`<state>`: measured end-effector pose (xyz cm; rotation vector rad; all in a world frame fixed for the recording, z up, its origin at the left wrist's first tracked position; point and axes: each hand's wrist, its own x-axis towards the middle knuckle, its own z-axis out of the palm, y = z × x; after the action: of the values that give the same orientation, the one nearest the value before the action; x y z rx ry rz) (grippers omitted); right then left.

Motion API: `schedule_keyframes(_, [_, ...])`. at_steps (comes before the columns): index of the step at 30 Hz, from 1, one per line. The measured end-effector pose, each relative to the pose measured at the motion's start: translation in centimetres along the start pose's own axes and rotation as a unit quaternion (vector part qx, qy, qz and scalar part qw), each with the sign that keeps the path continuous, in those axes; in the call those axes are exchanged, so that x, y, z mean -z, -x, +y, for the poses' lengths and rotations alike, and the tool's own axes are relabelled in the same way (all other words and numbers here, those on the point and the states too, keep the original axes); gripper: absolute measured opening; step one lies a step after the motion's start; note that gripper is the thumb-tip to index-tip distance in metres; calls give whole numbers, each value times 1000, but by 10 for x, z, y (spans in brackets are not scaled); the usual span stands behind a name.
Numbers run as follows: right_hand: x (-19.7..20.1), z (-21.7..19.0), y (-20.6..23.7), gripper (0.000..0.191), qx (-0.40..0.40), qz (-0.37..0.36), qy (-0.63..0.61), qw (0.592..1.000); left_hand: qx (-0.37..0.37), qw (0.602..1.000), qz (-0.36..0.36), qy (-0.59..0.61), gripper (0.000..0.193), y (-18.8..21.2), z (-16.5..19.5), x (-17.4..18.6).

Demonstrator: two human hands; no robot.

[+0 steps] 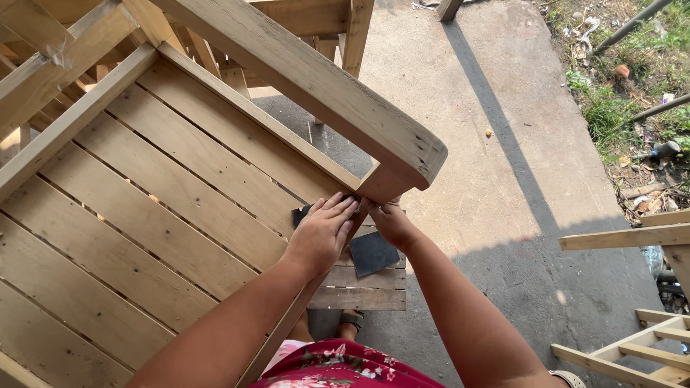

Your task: The person sands the seat and frame of a wooden chair using a sanding block. They work methodically across the slats and edges, smoothing the surface throughout the clip.

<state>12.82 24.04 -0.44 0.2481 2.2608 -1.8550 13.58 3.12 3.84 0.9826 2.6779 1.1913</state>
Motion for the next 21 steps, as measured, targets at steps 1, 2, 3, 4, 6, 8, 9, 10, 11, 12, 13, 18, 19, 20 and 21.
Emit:
schedule_keyframes(1, [-1,0,0,35,23,4,9,1000,-15,1000,-2,-22,41,4,-2,4])
schedule_keyframes(2, [0,1,-1,34,38,5,13,999,-31,998,-7,-50,41,7,-6,7])
schedule_keyframes(3, [-1,1,-1,33,51,8,19,998,-48,996,-13,-74,41,8,-9,7])
schedule_keyframes(4, [-1,0,-2,33,64,11,27,998,-65,993,-19,-97,41,11,-12,8])
schedule_keyframes(6, [-1,0,-2,33,61,11,22,998,-47,994,-23,-92,40,9,-15,4])
schedule_keyframes(8, [0,-1,-3,33,44,6,18,999,-42,994,-28,-94,40,4,-16,1])
schedule_keyframes(9, [1,-1,-3,33,29,0,16,999,-45,994,-30,-100,41,5,-16,2])
schedule_keyframes(10, [1,-2,-3,33,15,-6,16,1000,-49,993,-30,-105,42,3,-15,3])
schedule_keyframes(11, [1,-3,-3,32,16,-5,29,999,-58,991,-36,-113,42,6,-15,6])
schedule_keyframes(12, [1,-3,-3,31,17,-3,44,999,-68,990,-43,-120,42,8,-14,9])
schedule_keyframes(13, [1,-4,-3,30,15,-1,58,998,-77,988,-51,-126,42,11,-13,11])
schedule_keyframes(18, [-1,-6,-3,31,33,5,47,998,-54,991,-40,-117,40,8,-17,9])
schedule_keyframes(19, [-1,-6,-2,31,35,-3,23,999,-43,991,-42,-116,40,6,-19,6])
schedule_keyframes(20, [-1,-6,-2,32,30,-4,16,999,-48,990,-43,-121,42,5,-20,4])
schedule_keyframes(21, [-2,-6,-2,32,24,-3,11,1000,-55,990,-44,-124,43,6,-22,3])
